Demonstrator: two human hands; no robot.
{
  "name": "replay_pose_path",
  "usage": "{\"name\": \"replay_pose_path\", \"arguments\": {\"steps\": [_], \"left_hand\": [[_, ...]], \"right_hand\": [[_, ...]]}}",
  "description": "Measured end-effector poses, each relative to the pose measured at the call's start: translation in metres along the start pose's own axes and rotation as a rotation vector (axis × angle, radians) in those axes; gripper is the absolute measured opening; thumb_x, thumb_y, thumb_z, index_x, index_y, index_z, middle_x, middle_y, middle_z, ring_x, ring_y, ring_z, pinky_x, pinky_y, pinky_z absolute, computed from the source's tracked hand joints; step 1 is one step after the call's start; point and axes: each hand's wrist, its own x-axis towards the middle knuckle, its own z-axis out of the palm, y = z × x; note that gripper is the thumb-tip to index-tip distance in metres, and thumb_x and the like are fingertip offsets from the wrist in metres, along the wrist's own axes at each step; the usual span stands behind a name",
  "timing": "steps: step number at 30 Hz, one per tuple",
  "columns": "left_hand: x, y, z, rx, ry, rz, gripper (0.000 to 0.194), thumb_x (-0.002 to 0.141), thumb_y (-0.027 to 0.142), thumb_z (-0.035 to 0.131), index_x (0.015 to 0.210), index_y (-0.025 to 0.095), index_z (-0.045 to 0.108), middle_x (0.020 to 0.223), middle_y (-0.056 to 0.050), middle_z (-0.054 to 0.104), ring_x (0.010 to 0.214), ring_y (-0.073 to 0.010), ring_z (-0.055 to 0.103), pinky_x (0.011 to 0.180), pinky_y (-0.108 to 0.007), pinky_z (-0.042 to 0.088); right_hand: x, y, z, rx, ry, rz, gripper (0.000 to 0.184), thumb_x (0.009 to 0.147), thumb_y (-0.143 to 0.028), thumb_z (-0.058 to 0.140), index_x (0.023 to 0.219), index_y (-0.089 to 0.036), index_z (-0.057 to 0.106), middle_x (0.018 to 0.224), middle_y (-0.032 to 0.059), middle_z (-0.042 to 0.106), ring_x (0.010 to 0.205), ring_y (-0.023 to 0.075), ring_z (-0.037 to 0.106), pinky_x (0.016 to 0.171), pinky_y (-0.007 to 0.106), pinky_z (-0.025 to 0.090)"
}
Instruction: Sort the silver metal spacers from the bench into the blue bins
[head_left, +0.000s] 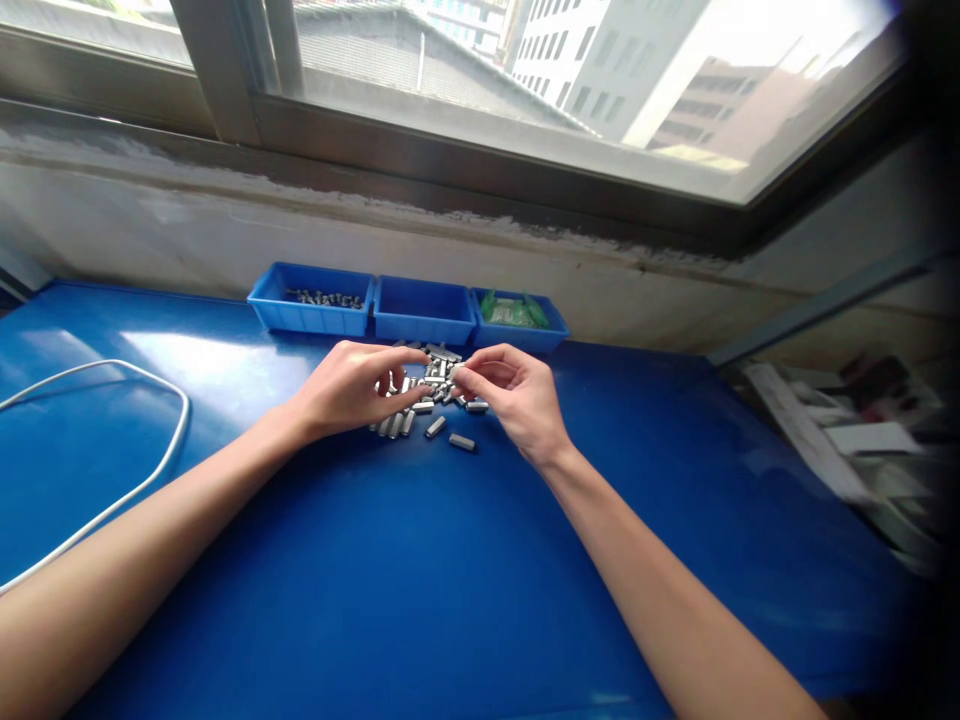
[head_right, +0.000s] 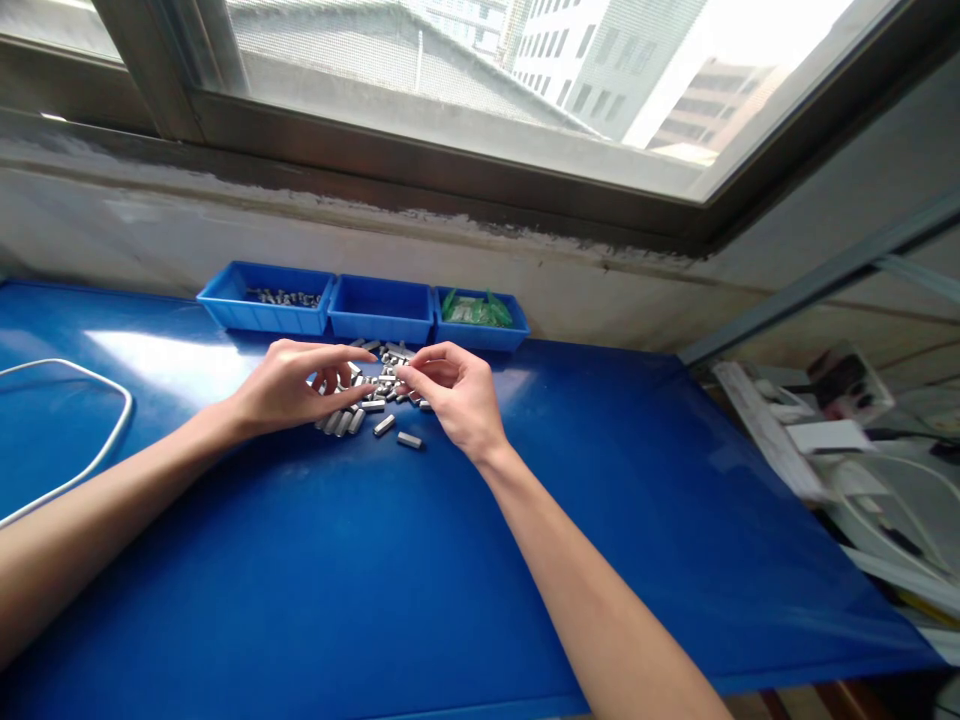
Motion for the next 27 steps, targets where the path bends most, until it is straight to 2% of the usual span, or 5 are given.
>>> {"name": "replay_pose_path", "arguments": {"steps": [3, 8, 19, 23, 27], "left_hand": [[0.001, 0.001, 0.001, 0.003, -0.001, 0.002, 0.029, 0.089, 0.044, 0.072, 0.105, 0.019, 0.074, 0.066, 0.003, 0.069, 0.05, -0.0074, 0.056, 0.055, -0.019, 0.044], [0.002, 0.004, 0.002, -0.005, -0.009, 0.008, 0.026, 0.092, 0.041, 0.07, 0.103, 0.018, 0.075, 0.068, 0.002, 0.07, 0.053, -0.008, 0.059, 0.055, -0.018, 0.044], [0.0, 0.006, 0.003, 0.018, -0.099, 0.069, 0.022, 0.094, 0.035, 0.065, 0.107, 0.021, 0.076, 0.072, 0.0, 0.073, 0.055, -0.0102, 0.062, 0.056, -0.021, 0.044], [0.001, 0.009, 0.001, 0.022, -0.088, 0.071, 0.021, 0.09, 0.028, 0.066, 0.108, 0.02, 0.075, 0.072, 0.0, 0.072, 0.053, -0.0097, 0.06, 0.055, -0.021, 0.044], [0.002, 0.01, 0.0, 0.017, -0.077, 0.057, 0.021, 0.088, 0.028, 0.066, 0.105, 0.018, 0.074, 0.075, -0.001, 0.073, 0.056, -0.0102, 0.062, 0.055, -0.021, 0.045]], "right_hand": [[-0.001, 0.0, 0.003, 0.024, -0.009, 0.005, 0.039, 0.07, -0.052, 0.086, 0.081, -0.02, 0.066, 0.074, 0.0017, 0.073, 0.065, 0.0178, 0.07, 0.064, 0.031, 0.058], [-0.003, 0.0, 0.007, 0.048, -0.028, 0.001, 0.039, 0.071, -0.053, 0.085, 0.079, -0.02, 0.066, 0.069, 0.0001, 0.071, 0.061, 0.0158, 0.068, 0.061, 0.028, 0.055], [-0.008, 0.001, 0.018, 0.052, -0.009, 0.015, 0.037, 0.072, -0.051, 0.085, 0.078, -0.02, 0.065, 0.073, 0.0016, 0.072, 0.068, 0.0186, 0.071, 0.069, 0.031, 0.06], [-0.009, 0.001, 0.021, 0.058, 0.061, 0.005, 0.035, 0.071, -0.048, 0.086, 0.079, -0.021, 0.065, 0.077, 0.0016, 0.072, 0.072, 0.018, 0.071, 0.07, 0.03, 0.059], [-0.008, -0.001, 0.02, 0.019, 0.052, -0.006, 0.036, 0.071, -0.048, 0.086, 0.081, -0.02, 0.067, 0.081, 0.0026, 0.073, 0.076, 0.018, 0.071, 0.073, 0.031, 0.06]]}}
